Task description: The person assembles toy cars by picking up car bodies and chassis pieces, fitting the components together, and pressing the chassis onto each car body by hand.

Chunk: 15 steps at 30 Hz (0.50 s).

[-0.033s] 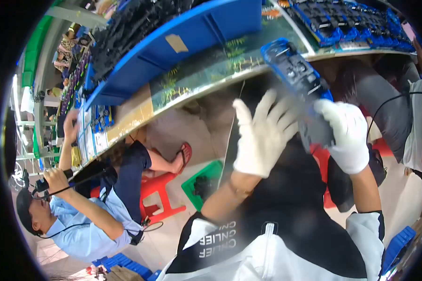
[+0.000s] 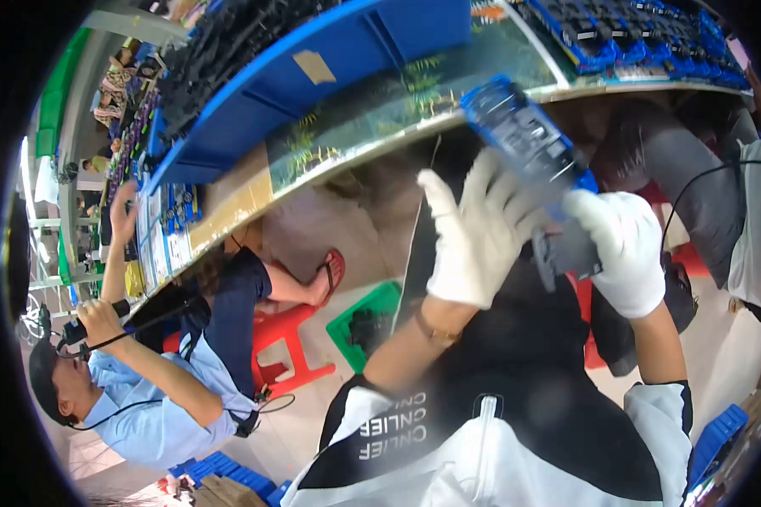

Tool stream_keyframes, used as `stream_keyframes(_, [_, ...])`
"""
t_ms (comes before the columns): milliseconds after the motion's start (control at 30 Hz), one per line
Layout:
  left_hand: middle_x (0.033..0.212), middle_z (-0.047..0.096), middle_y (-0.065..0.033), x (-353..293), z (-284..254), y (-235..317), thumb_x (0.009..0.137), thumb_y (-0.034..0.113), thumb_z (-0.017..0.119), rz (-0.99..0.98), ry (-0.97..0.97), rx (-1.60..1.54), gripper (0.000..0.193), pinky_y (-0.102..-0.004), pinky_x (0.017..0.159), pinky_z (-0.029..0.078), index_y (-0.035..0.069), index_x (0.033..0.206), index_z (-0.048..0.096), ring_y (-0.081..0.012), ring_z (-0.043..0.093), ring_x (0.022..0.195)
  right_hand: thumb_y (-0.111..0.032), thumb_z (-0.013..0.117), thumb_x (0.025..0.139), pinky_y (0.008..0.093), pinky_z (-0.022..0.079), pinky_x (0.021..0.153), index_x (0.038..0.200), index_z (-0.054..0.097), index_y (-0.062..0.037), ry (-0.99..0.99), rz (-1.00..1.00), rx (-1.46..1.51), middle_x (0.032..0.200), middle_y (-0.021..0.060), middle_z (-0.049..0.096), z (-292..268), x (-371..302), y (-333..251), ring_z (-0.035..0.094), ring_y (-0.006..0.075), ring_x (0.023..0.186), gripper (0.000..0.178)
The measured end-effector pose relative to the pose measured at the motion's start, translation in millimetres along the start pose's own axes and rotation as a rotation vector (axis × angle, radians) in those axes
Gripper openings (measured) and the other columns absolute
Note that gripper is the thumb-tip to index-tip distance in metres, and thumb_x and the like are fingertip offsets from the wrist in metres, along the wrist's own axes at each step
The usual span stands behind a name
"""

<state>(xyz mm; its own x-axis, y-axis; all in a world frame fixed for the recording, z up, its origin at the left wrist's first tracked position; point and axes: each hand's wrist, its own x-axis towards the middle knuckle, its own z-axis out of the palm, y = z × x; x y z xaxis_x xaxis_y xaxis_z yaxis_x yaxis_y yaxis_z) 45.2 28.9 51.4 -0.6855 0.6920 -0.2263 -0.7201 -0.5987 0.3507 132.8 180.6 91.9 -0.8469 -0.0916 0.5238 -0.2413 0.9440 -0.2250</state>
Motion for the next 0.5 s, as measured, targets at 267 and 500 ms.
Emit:
stream_keyframes(267, [0.108, 0.06, -0.0078, 9, -17, -11, 0.073, 0.083, 0.035, 0.036, 0.158, -0.175, 0.085, -0.0457, 0.093, 0.044, 0.015, 0.122, 0.051, -0.0291, 0.057, 0.101, -0.05, 0.06, 0.083, 0.035, 0.046, 0.08, 0.129, 0.046, -0.0018, -0.11, 0.372, 0.51, 0.109, 0.018, 0.058, 12, -26, -17, 0.06, 0.0334, 0.089, 0.068])
stream_keyframes(500, [0.111, 0.06, -0.0046, -4, -8, -22, 0.078, 0.076, 0.04, 0.279, 0.122, 0.1, 0.077, -0.0431, 0.088, 0.047, 0.015, 0.125, 0.048, -0.0238, 0.058, 0.096, -0.021, 0.07, 0.068, 0.0441, 0.047, 0.083, 0.132, 0.046, -0.0055, -0.073, 0.337, -0.001, 0.119, 0.0164, 0.056, -1, -8, -45, 0.057, 0.0357, 0.094, 0.07])
